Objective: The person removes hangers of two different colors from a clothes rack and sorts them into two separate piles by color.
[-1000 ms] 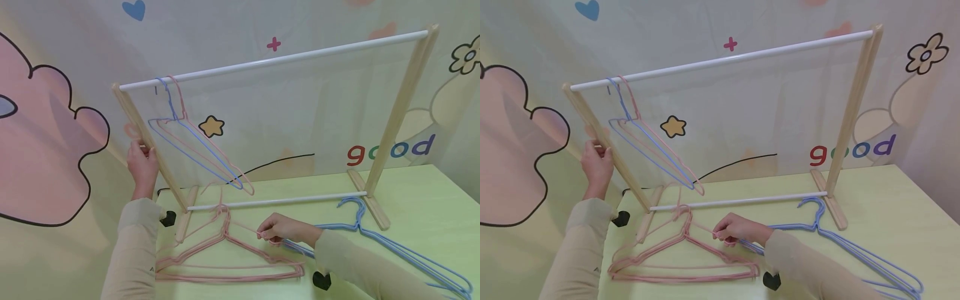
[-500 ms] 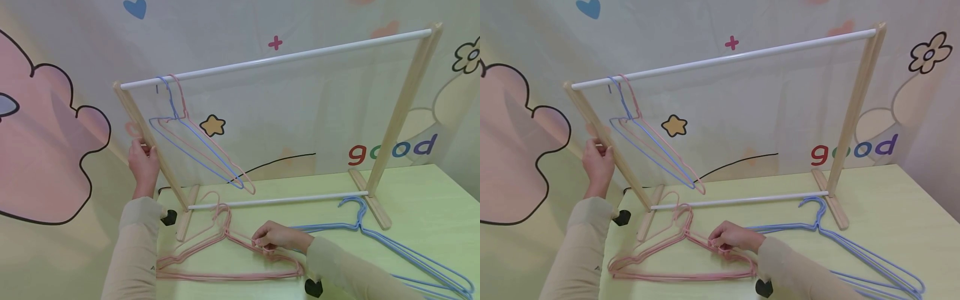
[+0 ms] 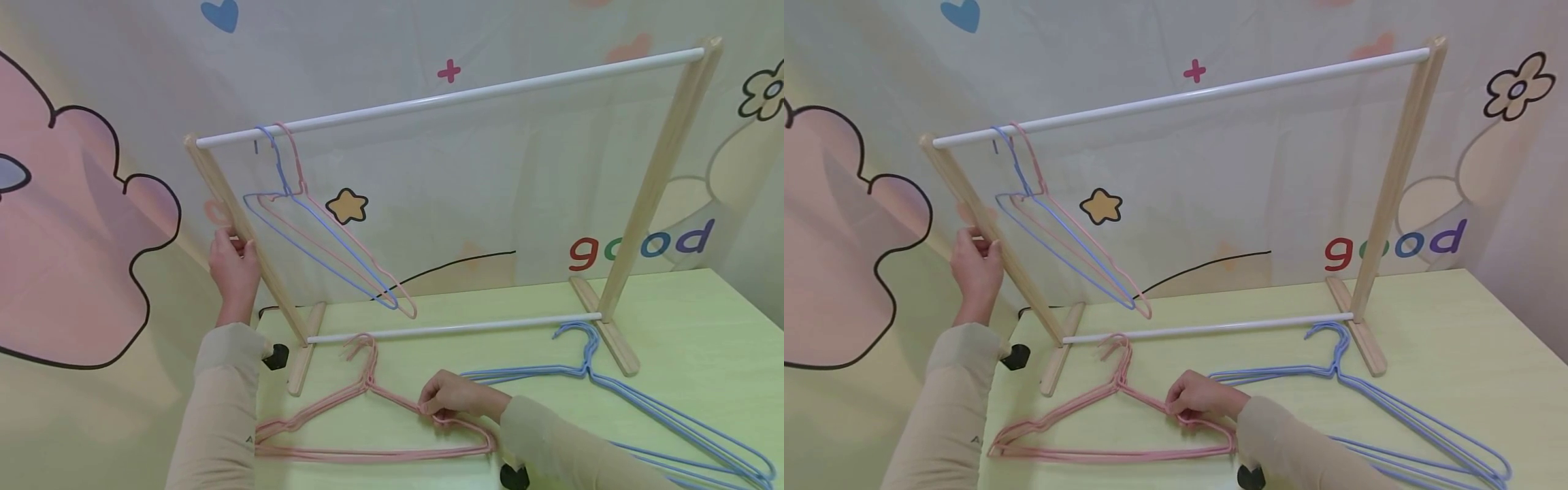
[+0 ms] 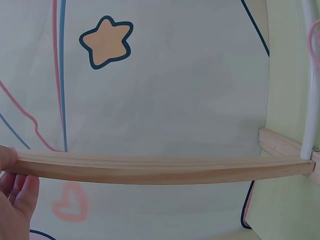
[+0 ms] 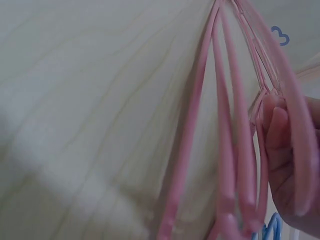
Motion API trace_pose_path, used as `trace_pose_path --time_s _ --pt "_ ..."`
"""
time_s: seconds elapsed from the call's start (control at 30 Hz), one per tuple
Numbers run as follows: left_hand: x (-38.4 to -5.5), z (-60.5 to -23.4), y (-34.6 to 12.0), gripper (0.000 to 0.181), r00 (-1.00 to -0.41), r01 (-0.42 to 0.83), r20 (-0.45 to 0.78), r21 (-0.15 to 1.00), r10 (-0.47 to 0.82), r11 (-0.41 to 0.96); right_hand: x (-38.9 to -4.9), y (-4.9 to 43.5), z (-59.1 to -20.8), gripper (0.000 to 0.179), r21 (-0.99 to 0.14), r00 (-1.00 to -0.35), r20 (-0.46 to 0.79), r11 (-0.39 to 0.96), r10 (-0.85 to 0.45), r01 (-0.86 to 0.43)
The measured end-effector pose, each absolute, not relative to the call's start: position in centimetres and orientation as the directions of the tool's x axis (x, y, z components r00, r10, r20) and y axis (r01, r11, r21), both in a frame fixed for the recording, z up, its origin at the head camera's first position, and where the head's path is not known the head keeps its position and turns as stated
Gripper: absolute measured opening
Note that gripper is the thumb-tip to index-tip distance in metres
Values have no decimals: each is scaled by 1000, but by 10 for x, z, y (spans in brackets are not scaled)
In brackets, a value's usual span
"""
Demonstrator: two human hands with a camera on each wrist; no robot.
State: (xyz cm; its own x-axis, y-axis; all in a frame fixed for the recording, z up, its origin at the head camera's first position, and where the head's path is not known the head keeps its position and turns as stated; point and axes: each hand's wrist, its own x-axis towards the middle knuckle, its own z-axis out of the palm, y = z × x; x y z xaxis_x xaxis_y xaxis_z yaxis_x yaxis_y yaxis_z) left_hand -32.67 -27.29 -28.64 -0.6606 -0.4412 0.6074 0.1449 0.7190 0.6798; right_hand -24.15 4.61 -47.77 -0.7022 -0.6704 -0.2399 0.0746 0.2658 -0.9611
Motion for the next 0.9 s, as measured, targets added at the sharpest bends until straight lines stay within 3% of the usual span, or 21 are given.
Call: trace_pose_path --time_s 0.27,0.53,0.77,0.9 --pt "-326 -286 -272 25 -664 138 602 681 -443 719 -241 46 -477 10 -939 -719 -183 336 -670 -74" --pt "-325 -286 -272 25 -668 131 595 685 -447 717 -244 50 -467 15 -917 -734 -196 387 -651 -98" --pt "-325 -286 -271 25 -661 138 606 678 -443 722 -256 55 -446 21 -902 -740 -120 384 -662 -197" --pt "-326 -287 -272 25 -654 147 613 677 -443 721 -262 56 -434 16 -914 -759 -126 373 -639 -162"
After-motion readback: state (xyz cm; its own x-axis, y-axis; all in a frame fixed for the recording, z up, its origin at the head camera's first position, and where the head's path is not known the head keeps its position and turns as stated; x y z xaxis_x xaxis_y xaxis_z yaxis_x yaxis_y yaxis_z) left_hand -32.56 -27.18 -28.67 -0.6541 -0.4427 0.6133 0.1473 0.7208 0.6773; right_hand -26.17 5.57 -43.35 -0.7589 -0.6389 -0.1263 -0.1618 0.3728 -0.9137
